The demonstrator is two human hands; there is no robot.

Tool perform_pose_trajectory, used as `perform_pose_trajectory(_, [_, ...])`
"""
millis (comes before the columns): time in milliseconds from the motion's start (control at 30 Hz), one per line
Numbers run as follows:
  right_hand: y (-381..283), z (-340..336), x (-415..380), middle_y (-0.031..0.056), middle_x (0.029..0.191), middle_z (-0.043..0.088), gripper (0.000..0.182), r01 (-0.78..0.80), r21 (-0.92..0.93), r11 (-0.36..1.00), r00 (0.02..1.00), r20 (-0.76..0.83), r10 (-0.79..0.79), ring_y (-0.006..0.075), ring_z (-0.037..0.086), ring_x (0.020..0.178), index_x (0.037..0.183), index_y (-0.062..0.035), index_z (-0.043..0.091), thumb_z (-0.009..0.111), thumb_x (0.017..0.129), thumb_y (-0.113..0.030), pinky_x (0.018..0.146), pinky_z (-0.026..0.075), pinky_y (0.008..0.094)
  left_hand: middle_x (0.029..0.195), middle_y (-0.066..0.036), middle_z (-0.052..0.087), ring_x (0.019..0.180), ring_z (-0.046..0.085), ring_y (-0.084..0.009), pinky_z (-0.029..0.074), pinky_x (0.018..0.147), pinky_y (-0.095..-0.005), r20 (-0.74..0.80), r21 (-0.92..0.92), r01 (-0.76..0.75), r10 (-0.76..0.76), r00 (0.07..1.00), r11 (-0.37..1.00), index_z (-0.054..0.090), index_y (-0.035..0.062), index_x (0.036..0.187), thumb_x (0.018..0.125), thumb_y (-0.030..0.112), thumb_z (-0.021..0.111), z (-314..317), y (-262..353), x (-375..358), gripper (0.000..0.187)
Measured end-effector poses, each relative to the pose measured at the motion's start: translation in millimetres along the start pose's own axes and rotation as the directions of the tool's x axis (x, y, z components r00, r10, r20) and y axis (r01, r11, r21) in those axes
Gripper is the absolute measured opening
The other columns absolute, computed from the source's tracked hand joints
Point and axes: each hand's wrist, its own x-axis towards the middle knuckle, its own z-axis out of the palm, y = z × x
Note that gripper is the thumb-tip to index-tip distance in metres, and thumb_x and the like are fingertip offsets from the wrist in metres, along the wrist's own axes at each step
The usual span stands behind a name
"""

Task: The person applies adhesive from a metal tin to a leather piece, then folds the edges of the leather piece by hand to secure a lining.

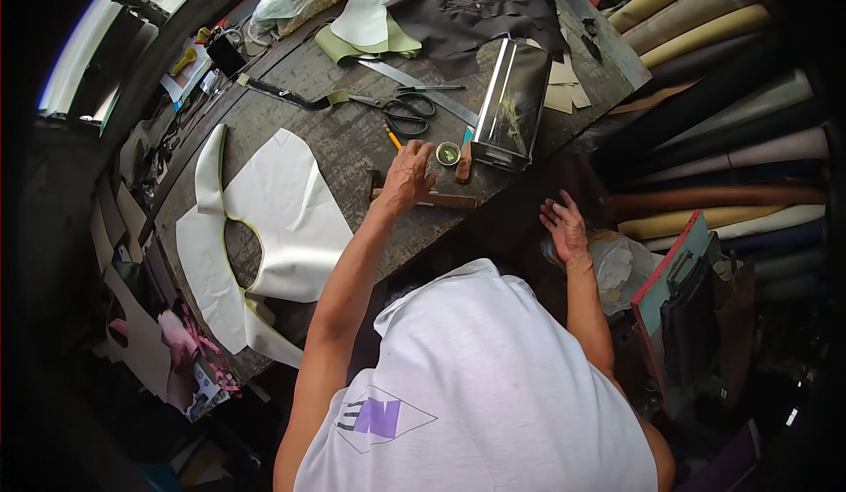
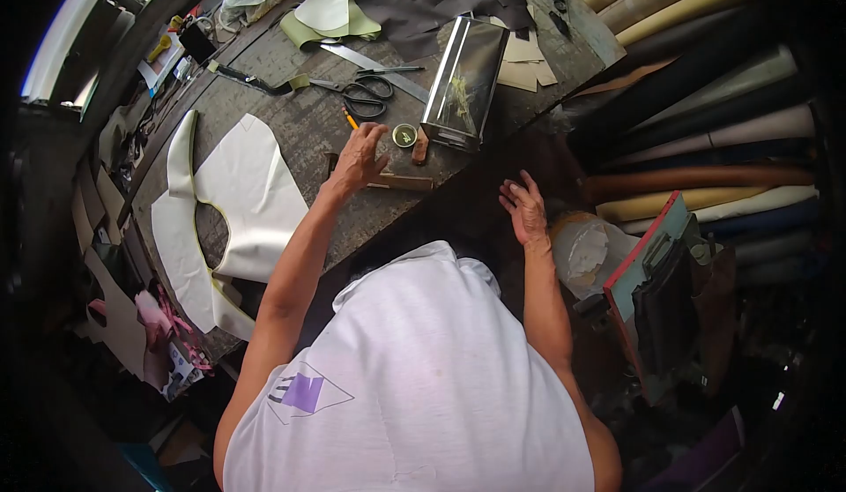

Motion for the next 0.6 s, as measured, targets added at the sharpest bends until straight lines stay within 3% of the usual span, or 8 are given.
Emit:
perform_pose_trajectory(100, [-8, -2, -10, 0.0082, 0.121, 0.059, 0.069, 0.051, -0.102, 0.994, 0.999, 0.019, -0.05, 0.0192, 0.057, 0.112, 0.148, -0.0059, 0.034, 0.067, 0.088, -0.014, 0.096, 0.046, 0.0364, 0.128, -0.017, 0.05, 0.117, 0.05, -0.0379, 0.045, 0.095, -0.0453, 0.116, 0.053, -0.073, 0.066, 0.991, 0.996, 0.048, 0.0049, 0.131, 0.07, 0.012, 0.077, 35, -13, 34, 0.068])
perform_pose_trajectory(233, [5, 31, -37, 0.0098, 0.125, 0.057, 0.06, 0.085, -0.274, 0.958, 0.995, 0.08, -0.066, 0.0164, 0.059, 0.107, 0.141, -0.0016, 0.045, 0.069, 0.088, -0.013, 0.09, 0.049, 0.0304, 0.115, -0.016, 0.053, 0.11, 0.052, -0.0363, 0.045, 0.09, -0.0464, 0.238, 0.229, -0.096, 0.039, 0.97, 0.969, 0.052, 0.0053, 0.126, 0.067, 0.014, 0.079, 48, -13, 51, 0.065])
perform_pose_trajectory(267, [18, 34, -38, 0.0108, 0.126, 0.056, 0.06, 0.12, -0.39, 0.913, 0.99, 0.112, -0.082, 0.0178, 0.06, 0.106, 0.141, -0.0019, 0.046, 0.07, 0.087, -0.012, 0.089, 0.051, 0.0309, 0.11, -0.016, 0.053, 0.108, 0.051, -0.0365, 0.045, 0.087, -0.0462, 0.212, 0.177, -0.054, 0.016, 0.977, 0.983, 0.058, 0.0042, 0.116, 0.069, 0.017, 0.079, 49, -15, 51, 0.053])
perform_pose_trajectory(367, [32, 62, -47, 0.0124, 0.128, 0.056, 0.064, 0.291, -0.669, 0.684, 0.957, 0.217, -0.194, 0.0217, 0.062, 0.105, 0.141, -0.0035, 0.047, 0.074, 0.085, -0.014, 0.088, 0.054, 0.0329, 0.102, -0.016, 0.059, 0.093, 0.058, -0.0297, 0.047, 0.08, -0.0399, 0.189, 0.072, 0.066, -0.079, 0.979, 0.995, 0.063, 0.0018, 0.114, 0.08, 0.026, 0.077, 23, 2, 34, 0.044])
perform_pose_trajectory(400, [29, 75, -52, 0.0127, 0.128, 0.056, 0.065, 0.343, -0.741, 0.577, 0.939, 0.254, -0.232, 0.023, 0.062, 0.105, 0.141, -0.0041, 0.047, 0.076, 0.084, -0.015, 0.088, 0.055, 0.0337, 0.096, -0.014, 0.06, 0.087, 0.057, -0.0259, 0.047, 0.075, -0.0381, 0.372, -0.104, 0.182, -0.132, 0.919, 0.978, 0.064, 0.0009, 0.109, 0.082, 0.029, 0.075, 11, 16, 31, 0.04])
perform_pose_trajectory(467, [22, 98, -58, 0.013, 0.127, 0.056, 0.067, 0.411, -0.733, 0.541, 0.91, 0.301, -0.284, 0.0249, 0.062, 0.107, 0.139, -0.0058, 0.049, 0.079, 0.081, -0.017, 0.087, 0.055, 0.0351, 0.085, -0.009, 0.061, 0.075, 0.056, -0.0182, 0.045, 0.065, -0.0345, 0.704, -0.346, 0.494, -0.127, 0.698, 0.798, 0.067, -0.0007, 0.099, 0.087, 0.035, 0.071, -5, 48, 23, 0.037])
perform_pose_trajectory(533, [29, 110, -50, 0.0158, 0.13, 0.054, 0.066, 0.479, -0.733, 0.483, 0.875, 0.353, -0.331, 0.0301, 0.062, 0.108, 0.133, -0.002, 0.053, 0.082, 0.077, -0.021, 0.091, 0.054, 0.0387, 0.077, -0.005, 0.059, 0.07, 0.051, -0.0141, 0.042, 0.06, -0.0331, 0.724, -0.412, 0.489, -0.049, 0.688, 0.768, 0.067, -0.0019, 0.094, 0.09, 0.038, 0.069, 10, 63, 20, 0.04])
perform_pose_trajectory(600, [59, 105, -26, 0.0173, 0.133, 0.051, 0.063, 0.485, -0.795, 0.364, 0.835, 0.296, -0.464, 0.0333, 0.062, 0.109, 0.129, 0.0011, 0.054, 0.082, 0.077, -0.021, 0.093, 0.053, 0.0406, 0.07, -0.003, 0.055, 0.067, 0.047, -0.0121, 0.04, 0.058, -0.0328, 0.714, -0.451, 0.496, -0.034, 0.7, 0.742, 0.067, -0.0026, 0.091, 0.09, 0.039, 0.068, 27, 69, 22, 0.041])
